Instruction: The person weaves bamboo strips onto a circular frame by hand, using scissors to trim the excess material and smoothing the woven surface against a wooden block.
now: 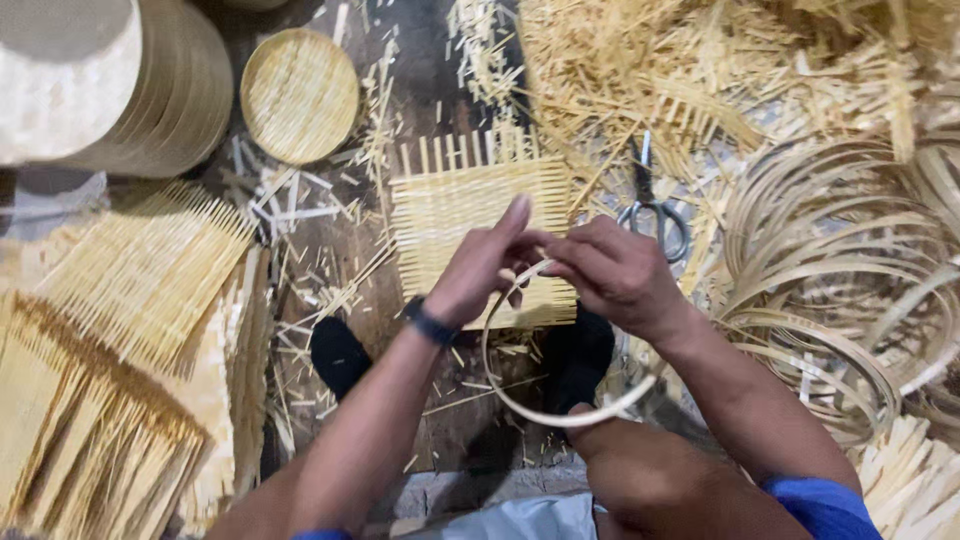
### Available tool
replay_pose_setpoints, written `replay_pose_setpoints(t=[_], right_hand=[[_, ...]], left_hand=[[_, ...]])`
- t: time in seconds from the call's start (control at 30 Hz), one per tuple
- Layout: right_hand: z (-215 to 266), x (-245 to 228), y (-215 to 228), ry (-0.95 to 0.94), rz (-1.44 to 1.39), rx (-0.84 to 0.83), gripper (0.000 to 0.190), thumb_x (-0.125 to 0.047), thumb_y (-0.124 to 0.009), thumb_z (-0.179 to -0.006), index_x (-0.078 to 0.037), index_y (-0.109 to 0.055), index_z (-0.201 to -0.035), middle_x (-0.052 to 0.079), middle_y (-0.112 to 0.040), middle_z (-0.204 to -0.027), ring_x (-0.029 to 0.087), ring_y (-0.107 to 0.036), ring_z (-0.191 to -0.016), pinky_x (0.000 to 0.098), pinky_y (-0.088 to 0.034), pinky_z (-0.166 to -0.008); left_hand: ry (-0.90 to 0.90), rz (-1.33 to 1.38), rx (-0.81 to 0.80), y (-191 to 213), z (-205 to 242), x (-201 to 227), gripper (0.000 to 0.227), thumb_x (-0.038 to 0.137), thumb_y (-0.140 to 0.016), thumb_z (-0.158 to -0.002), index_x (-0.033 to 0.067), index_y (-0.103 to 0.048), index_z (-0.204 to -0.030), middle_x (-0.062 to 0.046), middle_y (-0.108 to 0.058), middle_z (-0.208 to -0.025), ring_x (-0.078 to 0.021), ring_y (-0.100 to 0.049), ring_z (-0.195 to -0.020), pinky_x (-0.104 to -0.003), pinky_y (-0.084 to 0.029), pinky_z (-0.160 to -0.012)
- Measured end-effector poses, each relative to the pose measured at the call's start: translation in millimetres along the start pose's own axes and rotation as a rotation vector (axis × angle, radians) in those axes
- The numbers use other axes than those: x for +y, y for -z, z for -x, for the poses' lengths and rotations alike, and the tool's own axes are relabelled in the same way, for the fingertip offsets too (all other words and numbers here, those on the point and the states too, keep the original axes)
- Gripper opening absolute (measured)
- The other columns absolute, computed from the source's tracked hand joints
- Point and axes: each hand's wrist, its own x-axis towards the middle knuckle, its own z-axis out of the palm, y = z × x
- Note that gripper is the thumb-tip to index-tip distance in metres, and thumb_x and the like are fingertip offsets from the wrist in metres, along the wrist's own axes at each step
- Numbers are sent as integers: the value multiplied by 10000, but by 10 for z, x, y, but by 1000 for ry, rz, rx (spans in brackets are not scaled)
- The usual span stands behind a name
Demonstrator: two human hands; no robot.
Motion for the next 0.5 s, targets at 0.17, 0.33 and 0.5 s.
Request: replay_pose_setpoints(t=[0.17,0.33,0.5], right_hand=[[-107,-52,-238,-38,18,15,174,-20,-795,-848,-24,-752,-1017,68,-610,-791,202,-609,-672,346,-493,-557],[-40,76,-397,-80,38,78,169,-53,-798,-833,-60,-787,-1002,59,-606,-740,215,-605,-653,357,-495,-563],[51,499,-181,-637,-169,-46,325,-318,-760,-923,-55,-733,-1112,48,-718,-923,139,-722,-842,289,-629,-704]], left_hand=[[-33,-253,16,-110,-208,6,916,893,-168,-875,129,-553,-549,43,-456,-501,-65,-360,-416,-256,-259,-368],[4,3,136,-118,-223,-208,845,867,-221,-886,156,-489,-517,60,-386,-481,-73,-307,-395,-258,-218,-339],[-247,198,68,260,-156,-463,337,422,-676,-927,116,-701,-1066,57,-445,-597,-71,-322,-414,-269,-257,-342]])
